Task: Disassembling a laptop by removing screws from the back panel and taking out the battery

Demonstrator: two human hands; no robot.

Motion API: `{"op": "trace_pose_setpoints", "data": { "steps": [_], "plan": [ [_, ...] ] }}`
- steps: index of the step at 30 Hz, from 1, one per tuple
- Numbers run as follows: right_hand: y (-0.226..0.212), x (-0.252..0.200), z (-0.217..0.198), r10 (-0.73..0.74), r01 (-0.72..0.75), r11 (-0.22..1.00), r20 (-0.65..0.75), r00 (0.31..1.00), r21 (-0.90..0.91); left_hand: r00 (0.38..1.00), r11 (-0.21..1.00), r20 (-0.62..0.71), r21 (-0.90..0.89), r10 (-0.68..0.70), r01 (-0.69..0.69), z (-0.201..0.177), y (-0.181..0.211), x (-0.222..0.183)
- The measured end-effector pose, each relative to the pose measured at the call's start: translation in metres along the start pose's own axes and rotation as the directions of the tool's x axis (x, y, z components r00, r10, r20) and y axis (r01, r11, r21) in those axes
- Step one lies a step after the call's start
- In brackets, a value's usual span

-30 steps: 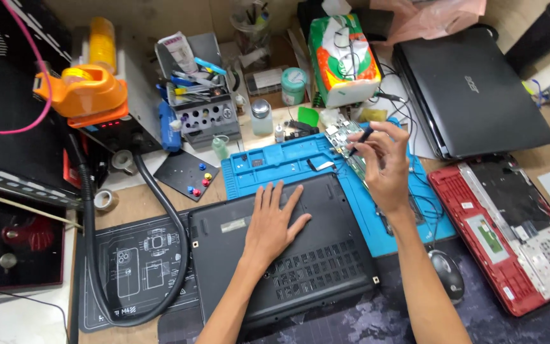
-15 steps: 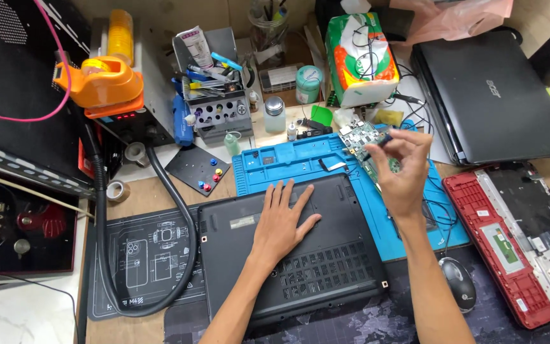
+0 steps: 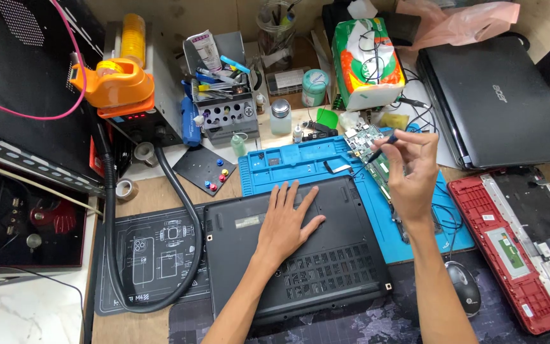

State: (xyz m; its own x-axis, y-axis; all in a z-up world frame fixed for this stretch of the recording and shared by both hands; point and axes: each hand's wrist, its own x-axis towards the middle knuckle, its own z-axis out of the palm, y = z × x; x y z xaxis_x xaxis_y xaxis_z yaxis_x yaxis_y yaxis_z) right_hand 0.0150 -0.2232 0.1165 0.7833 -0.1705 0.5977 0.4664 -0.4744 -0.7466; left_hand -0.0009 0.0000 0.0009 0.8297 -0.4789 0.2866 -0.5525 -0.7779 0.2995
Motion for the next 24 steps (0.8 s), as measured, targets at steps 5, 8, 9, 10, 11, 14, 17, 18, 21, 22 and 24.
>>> {"op": "trace_pose_setpoints", "data": {
  "steps": [5,8,9,10,11,14,17,18,21,22,24],
  "plan": [
    [0.003,-0.001,-0.004,0.009,-0.009,0.999,-0.015,1.0,-0.047,1.0,1.0,-0.007,0.014,0.002,-0.002,0.001,0.0,-0.001],
    [-0.003,-0.001,-0.002,0.002,-0.002,0.999,0.002,1.0,-0.052,1.0,1.0,-0.004,0.017,-0.001,0.001,0.001,0.0,-0.001],
    [-0.001,-0.001,-0.002,0.014,-0.014,0.998,0.002,1.0,-0.058,1.0,1.0,-0.004,0.018,-0.002,0.002,0.0,0.0,0.0],
    [0.003,-0.001,-0.003,0.013,-0.013,0.998,0.001,1.0,-0.058,1.0,1.0,-0.005,0.019,-0.001,0.001,0.0,0.0,0.0],
    [0.008,-0.002,-0.005,0.019,-0.02,0.997,-0.016,1.0,-0.079,1.0,1.0,-0.002,0.016,-0.003,0.003,-0.001,0.0,0.0],
    [-0.011,0.002,-0.001,0.014,-0.016,0.995,-0.019,1.0,-0.096,1.0,1.0,0.0,0.016,-0.004,0.004,-0.001,0.0,0.0],
    [0.001,-0.001,-0.004,0.019,-0.019,0.996,-0.009,1.0,-0.087,1.0,1.0,-0.007,0.018,-0.005,0.005,-0.001,0.001,0.0],
    [0.013,-0.004,-0.006,0.033,-0.034,0.996,-0.019,0.999,-0.084,1.0,1.0,-0.013,0.017,-0.001,0.001,-0.001,0.001,0.0],
    [0.01,-0.004,-0.005,0.037,-0.038,0.997,-0.026,0.999,-0.066,1.0,1.0,-0.02,0.023,0.001,-0.001,-0.001,0.001,0.0],
    [-0.001,-0.002,-0.003,0.037,-0.039,0.997,-0.027,0.999,-0.067,1.0,1.0,-0.019,0.022,0.002,-0.002,0.0,0.001,0.0],
    [-0.022,0.003,0.002,0.048,-0.048,0.998,0.014,0.999,-0.043,1.0,1.0,-0.02,0.015,0.002,-0.001,0.001,0.0,-0.001]
  ]
}}
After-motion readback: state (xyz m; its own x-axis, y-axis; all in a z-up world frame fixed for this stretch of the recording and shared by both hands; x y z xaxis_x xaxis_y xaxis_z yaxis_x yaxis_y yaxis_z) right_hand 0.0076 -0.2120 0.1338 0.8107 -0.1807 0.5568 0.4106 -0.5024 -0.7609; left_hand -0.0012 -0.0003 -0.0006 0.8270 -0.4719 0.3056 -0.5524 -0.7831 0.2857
